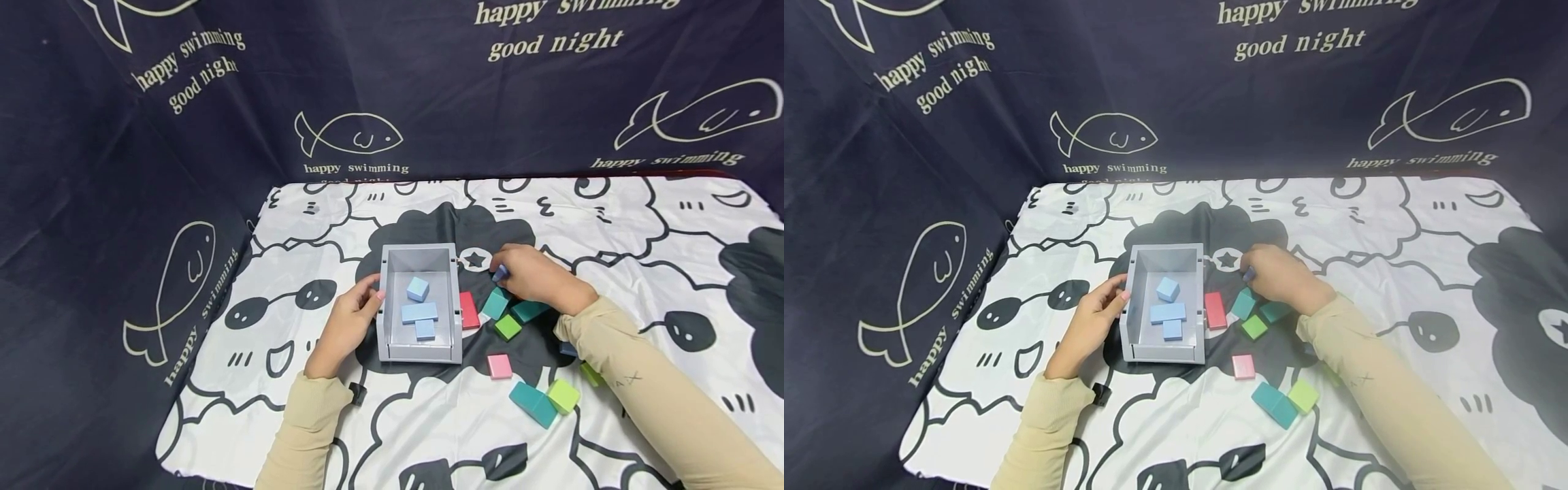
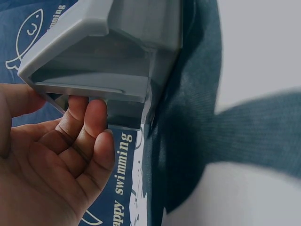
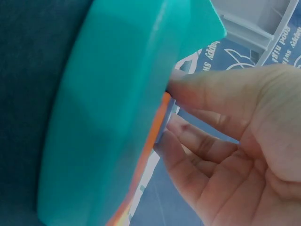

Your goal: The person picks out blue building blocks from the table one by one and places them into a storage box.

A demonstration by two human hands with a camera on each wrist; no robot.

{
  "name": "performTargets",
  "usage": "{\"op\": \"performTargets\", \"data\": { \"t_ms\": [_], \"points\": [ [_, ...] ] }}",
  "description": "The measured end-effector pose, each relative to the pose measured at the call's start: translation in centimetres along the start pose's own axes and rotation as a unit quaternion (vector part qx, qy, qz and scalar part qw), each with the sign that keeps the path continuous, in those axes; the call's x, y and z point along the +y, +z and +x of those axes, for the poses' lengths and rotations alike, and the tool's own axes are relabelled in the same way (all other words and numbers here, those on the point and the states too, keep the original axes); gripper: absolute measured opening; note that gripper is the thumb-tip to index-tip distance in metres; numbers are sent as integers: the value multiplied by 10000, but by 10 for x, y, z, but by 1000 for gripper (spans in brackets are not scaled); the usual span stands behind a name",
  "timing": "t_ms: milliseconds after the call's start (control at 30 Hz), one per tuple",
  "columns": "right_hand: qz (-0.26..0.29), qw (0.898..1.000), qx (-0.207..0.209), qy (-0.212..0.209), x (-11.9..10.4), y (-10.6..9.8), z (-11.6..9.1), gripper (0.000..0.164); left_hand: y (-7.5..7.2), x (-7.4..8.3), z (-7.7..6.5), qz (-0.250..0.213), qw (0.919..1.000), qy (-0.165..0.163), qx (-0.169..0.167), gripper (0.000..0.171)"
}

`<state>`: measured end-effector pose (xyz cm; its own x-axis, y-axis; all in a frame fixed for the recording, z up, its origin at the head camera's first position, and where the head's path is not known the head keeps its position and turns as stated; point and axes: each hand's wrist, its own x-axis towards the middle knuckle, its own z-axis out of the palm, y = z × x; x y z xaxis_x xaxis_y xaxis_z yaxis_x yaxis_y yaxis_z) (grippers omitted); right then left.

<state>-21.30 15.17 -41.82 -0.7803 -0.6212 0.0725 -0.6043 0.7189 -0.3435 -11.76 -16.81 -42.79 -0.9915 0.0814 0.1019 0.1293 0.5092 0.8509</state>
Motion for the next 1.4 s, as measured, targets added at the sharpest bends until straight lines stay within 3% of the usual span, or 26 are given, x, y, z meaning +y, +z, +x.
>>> {"op": "performTargets", "data": {
  "t_ms": [600, 733, 833, 967, 1100, 1233, 1400],
  "points": [
    [124, 9997, -55, 211, -5, -9, -1, 17, 0, 2, 0, 40, 10000, 71, 15, 37],
    [119, 9990, 383, 211, -10, -15, 1, 16, 0, 1, 0, 61, 10000, 76, 2, 38],
    [141, 9950, 954, 254, -19, -21, 5, 18, 0, 1, 0, 64, 10000, 64, 2, 37],
    [498, 9822, 1797, 213, -38, -30, 7, 21, 0, 1, 0, 43, 10000, 51, -6, 37],
    [921, 9652, 2440, -192, -61, -36, 8, 25, 0, 1, -1, 23, 10000, 51, -4, 37],
    [1144, 9582, 2556, -579, -79, -37, 12, 24, 0, 1, 0, 25, 10000, 79, 3, 37],
    [996, 9686, 2165, -704, -94, -32, 19, 22, 0, 0, 0, 44, 10000, 88, 13, 37]
  ]
}}
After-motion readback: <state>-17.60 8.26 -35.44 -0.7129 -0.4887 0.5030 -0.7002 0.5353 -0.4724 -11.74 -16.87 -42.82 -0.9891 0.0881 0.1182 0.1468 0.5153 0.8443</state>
